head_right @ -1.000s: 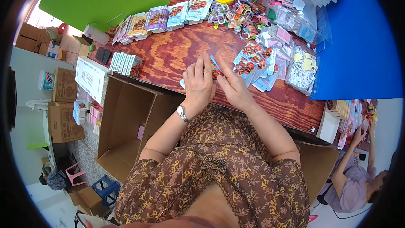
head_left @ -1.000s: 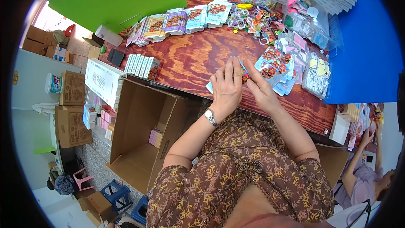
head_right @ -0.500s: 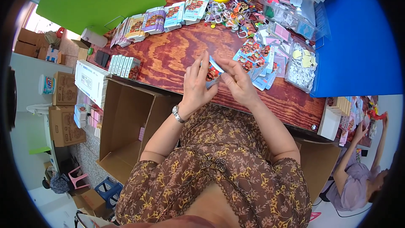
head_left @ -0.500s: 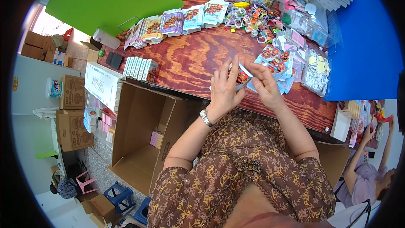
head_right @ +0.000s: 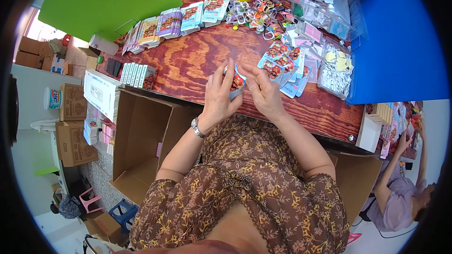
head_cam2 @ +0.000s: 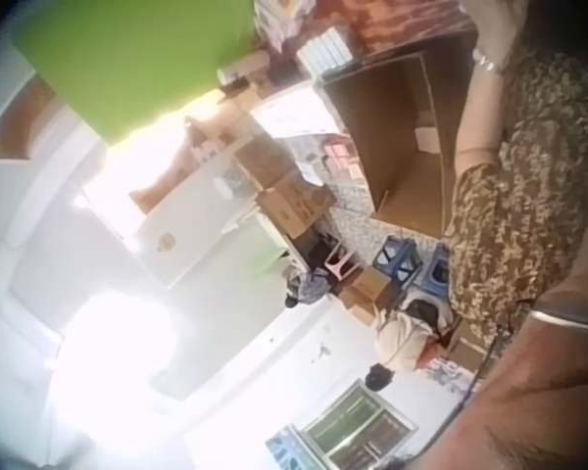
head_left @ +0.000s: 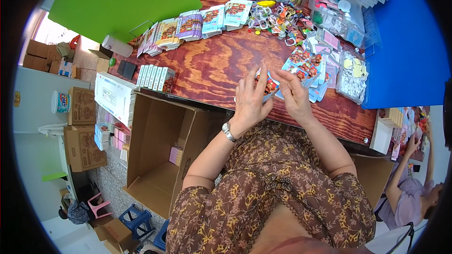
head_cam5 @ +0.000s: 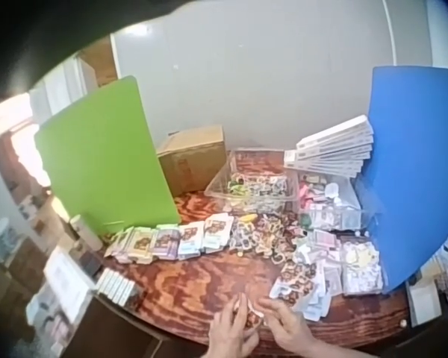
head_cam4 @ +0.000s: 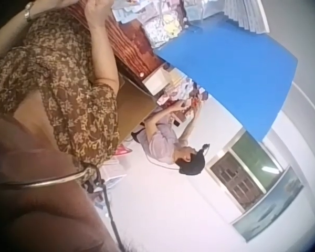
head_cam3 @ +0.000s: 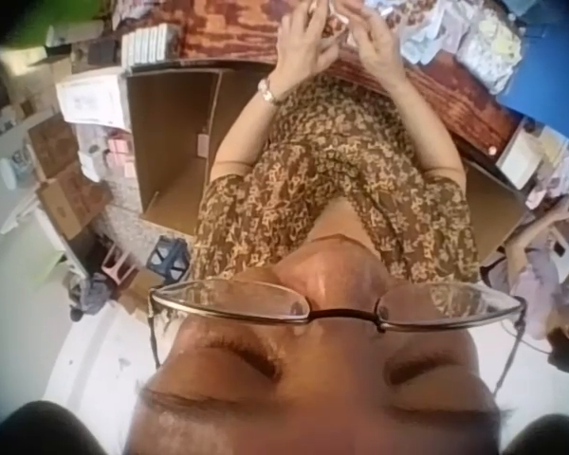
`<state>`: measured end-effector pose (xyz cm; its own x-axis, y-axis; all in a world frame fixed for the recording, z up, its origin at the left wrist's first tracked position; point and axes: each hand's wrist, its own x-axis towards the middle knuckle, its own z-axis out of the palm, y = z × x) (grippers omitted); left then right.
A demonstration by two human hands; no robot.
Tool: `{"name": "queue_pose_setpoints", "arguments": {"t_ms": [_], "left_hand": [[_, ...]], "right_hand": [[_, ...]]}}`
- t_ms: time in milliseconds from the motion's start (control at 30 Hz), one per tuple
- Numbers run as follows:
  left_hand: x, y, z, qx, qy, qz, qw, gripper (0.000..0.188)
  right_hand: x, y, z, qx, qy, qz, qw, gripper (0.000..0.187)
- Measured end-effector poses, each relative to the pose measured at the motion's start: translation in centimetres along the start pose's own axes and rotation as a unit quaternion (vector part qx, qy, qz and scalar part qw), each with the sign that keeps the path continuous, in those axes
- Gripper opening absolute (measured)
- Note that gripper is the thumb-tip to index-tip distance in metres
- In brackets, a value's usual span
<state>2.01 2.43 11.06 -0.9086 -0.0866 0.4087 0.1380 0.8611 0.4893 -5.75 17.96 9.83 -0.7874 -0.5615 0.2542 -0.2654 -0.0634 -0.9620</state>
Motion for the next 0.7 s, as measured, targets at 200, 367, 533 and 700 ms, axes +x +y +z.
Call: {"name": "queue_pose_setpoints", "arguments": {"t_ms": [200,367,533,700], "left_hand": [[-0.3,0.0,0.4,0.020,-0.003,-0.003,1.000,0.096],[-0.5,-0.2,0.5,-0.055,-0.005,-0.008,0.998,0.092],[-0.2,-0.5,0.2,-0.109,-0.037,0.001,0.993,0.092],[0.9,-0.4,-0.2,-0.097,-0.053,0.015,0.994,0.089]], "right_hand": [[-0.3,-0.6,0.3,-0.090,-0.002,-0.047,0.995,0.035],[-0.4,-1.4,-0.6,-0.031,-0.019,-0.007,0.999,0.039],[-0.1,-0.5,-2.5,-0.119,-0.056,-0.064,0.989,0.029],[1.0,-1.1,-3.4,-0.186,-0.058,-0.137,0.971,0.023]]}}
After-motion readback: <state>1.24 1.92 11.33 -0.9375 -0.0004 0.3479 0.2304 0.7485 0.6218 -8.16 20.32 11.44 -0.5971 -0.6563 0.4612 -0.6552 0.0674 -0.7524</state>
